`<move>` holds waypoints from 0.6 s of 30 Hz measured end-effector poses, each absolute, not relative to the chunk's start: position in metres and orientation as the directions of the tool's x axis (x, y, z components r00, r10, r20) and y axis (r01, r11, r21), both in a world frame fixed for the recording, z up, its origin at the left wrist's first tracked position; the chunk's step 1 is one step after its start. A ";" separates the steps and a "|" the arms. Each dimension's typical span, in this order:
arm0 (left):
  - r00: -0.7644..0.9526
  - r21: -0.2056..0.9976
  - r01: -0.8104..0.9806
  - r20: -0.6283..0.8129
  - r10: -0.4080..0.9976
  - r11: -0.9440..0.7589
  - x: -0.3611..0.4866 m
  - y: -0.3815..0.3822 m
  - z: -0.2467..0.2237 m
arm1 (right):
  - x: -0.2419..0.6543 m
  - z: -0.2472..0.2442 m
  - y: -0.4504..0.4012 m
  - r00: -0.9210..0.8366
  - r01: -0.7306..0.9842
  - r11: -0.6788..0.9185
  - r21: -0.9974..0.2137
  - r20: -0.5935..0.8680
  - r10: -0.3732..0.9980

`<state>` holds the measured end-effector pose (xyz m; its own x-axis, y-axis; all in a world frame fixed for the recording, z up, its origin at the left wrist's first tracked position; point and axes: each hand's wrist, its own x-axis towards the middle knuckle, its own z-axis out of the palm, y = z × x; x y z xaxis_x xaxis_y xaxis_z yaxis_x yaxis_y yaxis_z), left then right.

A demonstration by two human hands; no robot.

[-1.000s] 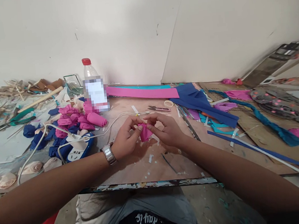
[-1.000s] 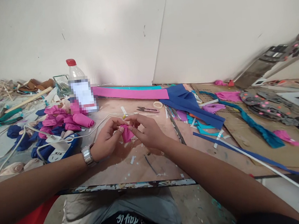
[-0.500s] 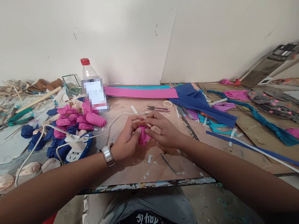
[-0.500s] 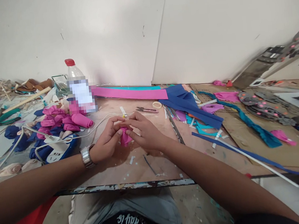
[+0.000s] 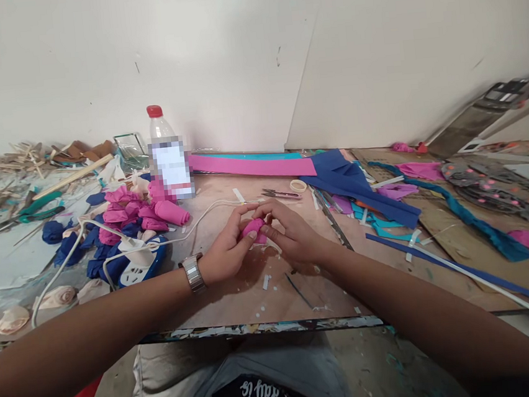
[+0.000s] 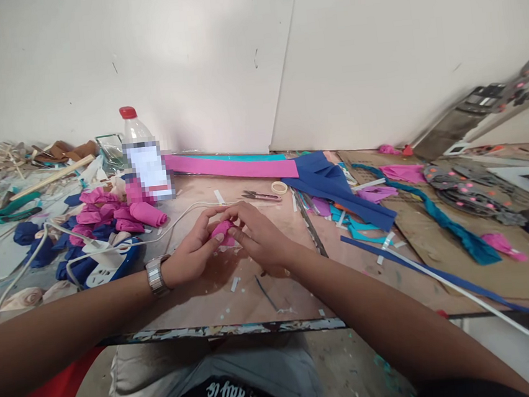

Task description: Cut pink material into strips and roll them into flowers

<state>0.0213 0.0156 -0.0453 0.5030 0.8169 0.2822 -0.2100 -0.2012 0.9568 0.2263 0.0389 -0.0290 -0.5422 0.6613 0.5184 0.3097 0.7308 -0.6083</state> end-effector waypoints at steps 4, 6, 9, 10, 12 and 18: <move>0.478 0.943 -0.105 0.327 0.815 -0.317 0.022 0.019 -0.051 | 0.229 -0.031 0.043 -0.489 0.307 0.687 -0.659 0.510 0.708; 0.481 0.934 -0.069 0.340 0.808 -0.352 0.022 0.020 -0.054 | 0.230 -0.031 0.043 -0.478 0.309 0.672 -0.673 0.502 0.721; 0.504 0.943 -0.049 0.308 0.807 -0.330 0.022 0.021 -0.057 | 0.230 -0.031 0.044 -0.475 0.323 0.663 -0.675 0.490 0.731; 0.511 0.949 -0.046 0.290 0.810 -0.310 0.022 0.021 -0.057 | 0.230 -0.031 0.044 -0.471 0.329 0.662 -0.673 0.491 0.733; 0.521 0.961 -0.044 0.254 0.815 -0.272 0.021 0.020 -0.056 | 0.231 -0.032 0.046 -0.452 0.338 0.662 -0.669 0.502 0.738; 0.510 0.982 -0.087 0.188 0.839 -0.168 0.021 0.017 -0.048 | 0.232 -0.033 0.049 -0.422 0.356 0.673 -0.649 0.531 0.735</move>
